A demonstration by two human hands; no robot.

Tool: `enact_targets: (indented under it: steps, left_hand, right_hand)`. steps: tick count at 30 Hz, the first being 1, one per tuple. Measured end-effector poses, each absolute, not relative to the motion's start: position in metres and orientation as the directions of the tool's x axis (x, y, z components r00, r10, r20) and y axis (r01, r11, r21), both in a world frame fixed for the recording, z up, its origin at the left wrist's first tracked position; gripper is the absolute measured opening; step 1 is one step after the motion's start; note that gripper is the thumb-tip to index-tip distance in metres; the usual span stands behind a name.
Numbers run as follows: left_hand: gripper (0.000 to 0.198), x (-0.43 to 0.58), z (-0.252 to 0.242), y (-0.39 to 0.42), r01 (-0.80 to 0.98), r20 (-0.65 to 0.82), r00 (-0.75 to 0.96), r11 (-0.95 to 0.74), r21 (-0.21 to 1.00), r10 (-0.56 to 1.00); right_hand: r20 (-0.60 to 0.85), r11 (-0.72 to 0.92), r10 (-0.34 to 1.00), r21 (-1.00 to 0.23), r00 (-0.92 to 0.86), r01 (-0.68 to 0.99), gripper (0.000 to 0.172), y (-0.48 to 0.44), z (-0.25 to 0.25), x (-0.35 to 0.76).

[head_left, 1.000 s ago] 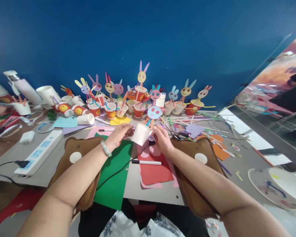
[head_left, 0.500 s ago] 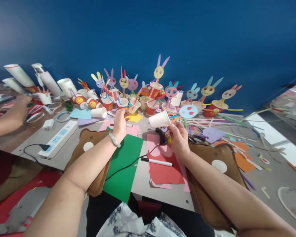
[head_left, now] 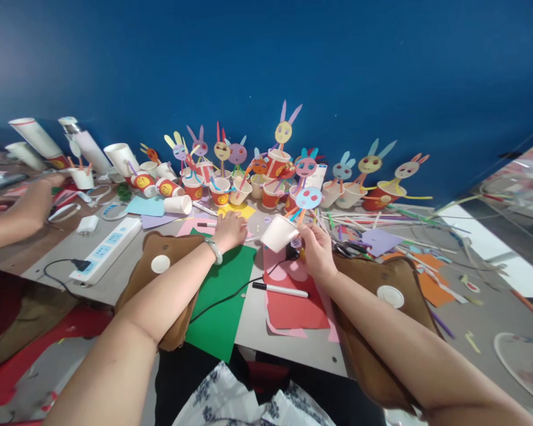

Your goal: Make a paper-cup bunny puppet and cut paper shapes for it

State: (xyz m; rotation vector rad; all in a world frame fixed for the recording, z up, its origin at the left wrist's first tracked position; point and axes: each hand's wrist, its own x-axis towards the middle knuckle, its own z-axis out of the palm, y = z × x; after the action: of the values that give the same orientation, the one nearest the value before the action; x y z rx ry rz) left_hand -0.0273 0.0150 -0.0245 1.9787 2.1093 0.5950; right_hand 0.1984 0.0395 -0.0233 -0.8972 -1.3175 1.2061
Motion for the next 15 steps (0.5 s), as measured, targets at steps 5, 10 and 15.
enact_targets:
  steps: [5, 10, 15]
  left_hand:
    - [0.024, -0.0230, -0.0294, 0.0166, 0.969, 0.026, -0.032, 0.024, 0.247, 0.999]
    - [0.028, -0.0243, -0.0312, 0.0175, 0.974, -0.012, -0.002, 0.004, 0.228, 1.000]
    - [0.030, -0.0263, -0.0358, 0.0203, 0.978, -0.031, 0.010, -0.004, 0.210, 0.999]
  right_hand:
    - [0.241, 0.227, 0.966, -0.964, -0.098, -0.136, 0.042, 0.0403, -0.0223, 0.1974]
    - [0.185, 0.159, 0.972, -0.971, -0.144, -0.176, 0.040, 0.0431, -0.0280, 0.1956]
    - [0.168, 0.146, 0.966, -0.982, -0.198, -0.122, 0.046, 0.0394, -0.0269, 0.1946]
